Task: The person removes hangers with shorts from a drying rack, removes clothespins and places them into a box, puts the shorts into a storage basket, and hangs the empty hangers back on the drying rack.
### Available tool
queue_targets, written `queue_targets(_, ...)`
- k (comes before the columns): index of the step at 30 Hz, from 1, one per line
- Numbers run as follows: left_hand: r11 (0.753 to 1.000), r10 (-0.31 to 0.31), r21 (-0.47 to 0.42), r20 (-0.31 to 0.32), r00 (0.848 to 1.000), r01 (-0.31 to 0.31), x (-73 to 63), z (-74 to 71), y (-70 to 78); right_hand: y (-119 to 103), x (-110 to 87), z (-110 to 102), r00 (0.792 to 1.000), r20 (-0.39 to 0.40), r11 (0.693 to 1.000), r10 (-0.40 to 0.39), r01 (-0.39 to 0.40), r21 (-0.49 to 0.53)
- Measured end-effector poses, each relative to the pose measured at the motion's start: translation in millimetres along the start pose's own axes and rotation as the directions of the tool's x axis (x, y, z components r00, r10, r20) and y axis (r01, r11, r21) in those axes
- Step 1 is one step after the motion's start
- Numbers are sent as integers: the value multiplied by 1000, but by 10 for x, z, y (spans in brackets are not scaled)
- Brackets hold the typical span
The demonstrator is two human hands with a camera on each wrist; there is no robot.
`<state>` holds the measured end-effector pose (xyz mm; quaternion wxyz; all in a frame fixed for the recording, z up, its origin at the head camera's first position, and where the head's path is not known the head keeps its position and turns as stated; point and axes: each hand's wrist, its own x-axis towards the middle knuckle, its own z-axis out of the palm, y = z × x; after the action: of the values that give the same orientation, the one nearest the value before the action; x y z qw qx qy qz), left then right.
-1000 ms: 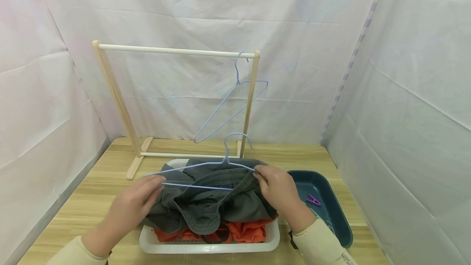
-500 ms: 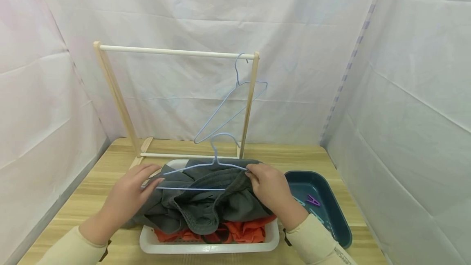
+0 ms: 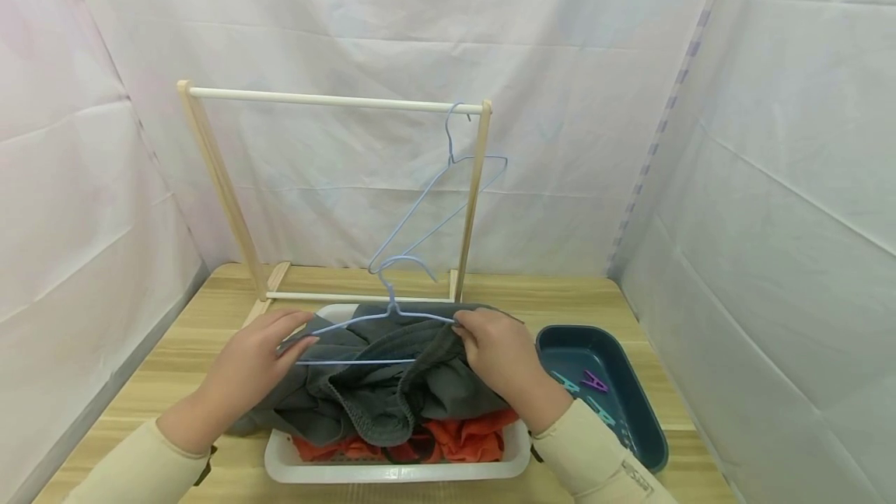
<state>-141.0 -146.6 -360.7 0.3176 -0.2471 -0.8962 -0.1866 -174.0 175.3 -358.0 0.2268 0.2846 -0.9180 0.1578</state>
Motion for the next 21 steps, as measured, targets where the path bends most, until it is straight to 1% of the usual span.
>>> queue_targets(7,1000,-2,0,16,1000,2,8,4,1,-12,22,2,999,-23,999,-38,38,3)
queue_targets(12,1000,-9,3,22,1000,9,5,8,-6,-18,36,12,999,-22,999,-47,47,5)
queue_targets(18,999,-34,29,40,999,33,4,4,10,-39,60,22,997,-31,998,-65,66,18)
queue_targets(21,999,-33,31,35,999,31,1,7,10,-54,65,19,997,-32,997,-66,67,25)
